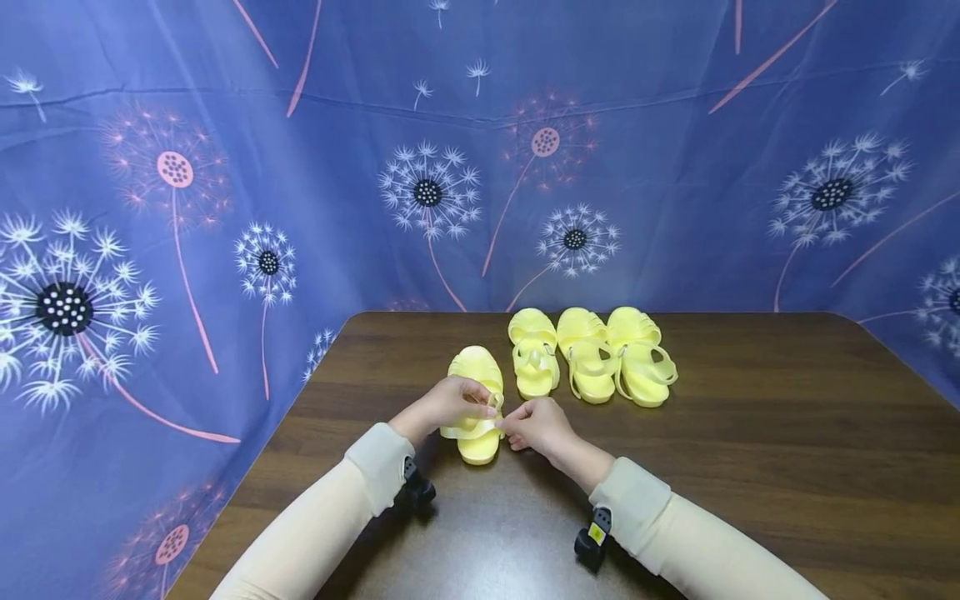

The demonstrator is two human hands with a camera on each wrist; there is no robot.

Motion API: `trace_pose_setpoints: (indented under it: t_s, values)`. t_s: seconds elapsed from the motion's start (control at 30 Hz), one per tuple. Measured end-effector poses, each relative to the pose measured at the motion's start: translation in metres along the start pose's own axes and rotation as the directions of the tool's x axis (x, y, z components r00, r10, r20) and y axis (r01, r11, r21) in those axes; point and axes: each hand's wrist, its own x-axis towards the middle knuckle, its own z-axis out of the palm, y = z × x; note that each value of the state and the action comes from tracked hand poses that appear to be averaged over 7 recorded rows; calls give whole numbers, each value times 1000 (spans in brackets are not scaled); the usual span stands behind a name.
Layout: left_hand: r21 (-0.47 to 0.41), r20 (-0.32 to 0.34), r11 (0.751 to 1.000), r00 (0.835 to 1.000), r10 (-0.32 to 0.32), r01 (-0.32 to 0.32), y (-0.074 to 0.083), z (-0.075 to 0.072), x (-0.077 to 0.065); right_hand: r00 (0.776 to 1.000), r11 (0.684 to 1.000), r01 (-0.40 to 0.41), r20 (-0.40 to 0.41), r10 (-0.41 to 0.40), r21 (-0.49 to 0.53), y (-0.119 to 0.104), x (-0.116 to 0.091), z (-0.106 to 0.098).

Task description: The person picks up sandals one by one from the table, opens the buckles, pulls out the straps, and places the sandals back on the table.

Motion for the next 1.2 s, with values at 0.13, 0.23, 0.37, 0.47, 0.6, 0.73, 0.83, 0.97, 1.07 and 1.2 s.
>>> trace_pose_setpoints:
  t_s: [0.13, 0.23, 0.37, 0.47, 0.6, 0.73, 0.83, 0.97, 1.07, 1.2]
  values:
    - [-46, 23, 999, 1000, -16, 17, -1, 0, 0, 998, 996, -56, 38, 54, 63, 0, 0, 0]
    - [-84, 31, 996, 999, -10, 12, -4, 0, 0, 996, 993, -77, 52, 73, 89, 0, 0, 1]
    - [-72, 49, 997, 998, 28, -24, -7, 1, 1, 993, 986, -104, 73, 95, 127, 0, 1, 3]
    - [-68, 73, 997, 996, 45, -40, -8, 1, 2, 990, 980, -123, 84, 111, 156, 1, 2, 4]
    - [-100, 96, 995, 995, 33, -23, -7, 2, 3, 988, 972, -138, 98, 121, 188, 1, 1, 3]
    - [-136, 112, 991, 994, 6, 10, -6, 3, 5, 990, 970, -127, 88, 111, 205, 3, 1, 0]
    - [-149, 113, 989, 994, -10, 27, -6, 2, 7, 994, 974, -103, 59, 93, 200, 2, 3, -2]
    - [-168, 114, 983, 992, -54, 73, -6, 0, 9, 996, 979, -89, 19, 87, 184, 0, 4, -4]
    - [-186, 116, 975, 988, -100, 121, -7, 0, 10, 997, 978, -82, 3, 83, 193, -2, 4, -3]
    - [-195, 112, 966, 983, -148, 168, -8, -1, 11, 998, 976, -61, 0, 62, 208, -2, 4, 1]
